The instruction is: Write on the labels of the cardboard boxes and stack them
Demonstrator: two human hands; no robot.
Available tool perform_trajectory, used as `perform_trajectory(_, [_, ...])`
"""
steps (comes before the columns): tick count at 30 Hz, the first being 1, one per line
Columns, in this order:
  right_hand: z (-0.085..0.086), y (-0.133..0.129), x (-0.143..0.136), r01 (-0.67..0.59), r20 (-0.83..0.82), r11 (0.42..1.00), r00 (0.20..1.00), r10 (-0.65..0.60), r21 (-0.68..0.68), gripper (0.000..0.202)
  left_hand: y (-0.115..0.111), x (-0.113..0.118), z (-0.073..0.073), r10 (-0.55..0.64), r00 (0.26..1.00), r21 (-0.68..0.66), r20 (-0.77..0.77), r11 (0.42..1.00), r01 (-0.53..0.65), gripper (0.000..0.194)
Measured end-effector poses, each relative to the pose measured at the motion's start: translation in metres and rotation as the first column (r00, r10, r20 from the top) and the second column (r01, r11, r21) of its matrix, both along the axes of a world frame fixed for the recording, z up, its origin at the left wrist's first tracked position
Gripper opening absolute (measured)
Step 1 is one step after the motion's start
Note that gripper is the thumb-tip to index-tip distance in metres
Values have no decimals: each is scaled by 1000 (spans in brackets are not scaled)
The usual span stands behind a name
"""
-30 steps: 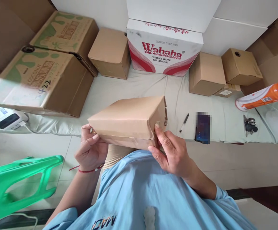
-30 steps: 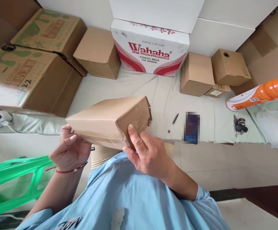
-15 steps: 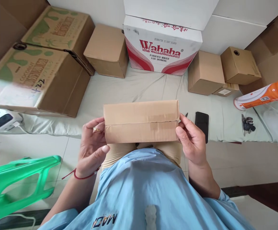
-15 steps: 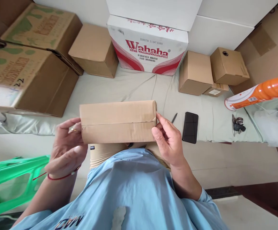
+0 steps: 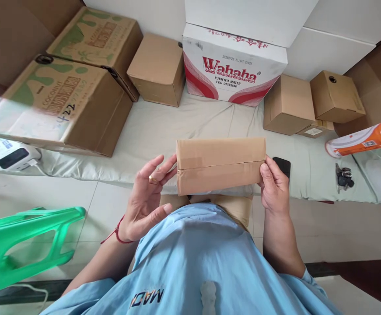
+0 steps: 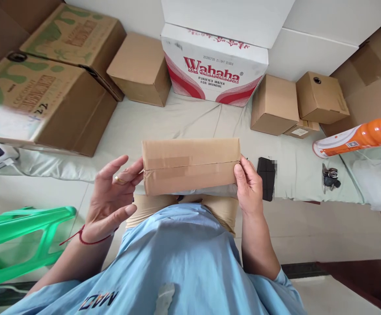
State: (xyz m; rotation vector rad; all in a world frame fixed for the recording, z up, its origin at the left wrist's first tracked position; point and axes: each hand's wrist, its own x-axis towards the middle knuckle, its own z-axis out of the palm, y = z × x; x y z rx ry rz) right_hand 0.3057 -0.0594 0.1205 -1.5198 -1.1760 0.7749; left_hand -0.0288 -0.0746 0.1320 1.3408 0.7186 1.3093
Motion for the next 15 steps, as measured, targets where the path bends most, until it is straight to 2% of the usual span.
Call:
perform_trajectory(5, [29,5,8,-77,336,985,942,22,152,62,5,9,-13,-36,995,-76,88,996,43,85])
perform_trajectory(10, [62,6,-2,-261,571,904,821,23,339,51,-2,23,-43,-97,983,-229,157,964,132,86])
perform_trajectory(13, [69,2,-12,-356,662,865,749,38,353,49,-14,31,-59,-179,976,-299,123,931,209,85])
perform_trajectory(15, [67,0,-17,-401,675,846,734,68,351,54,-20,33,-61,-256,966,-325,30,911,252,82])
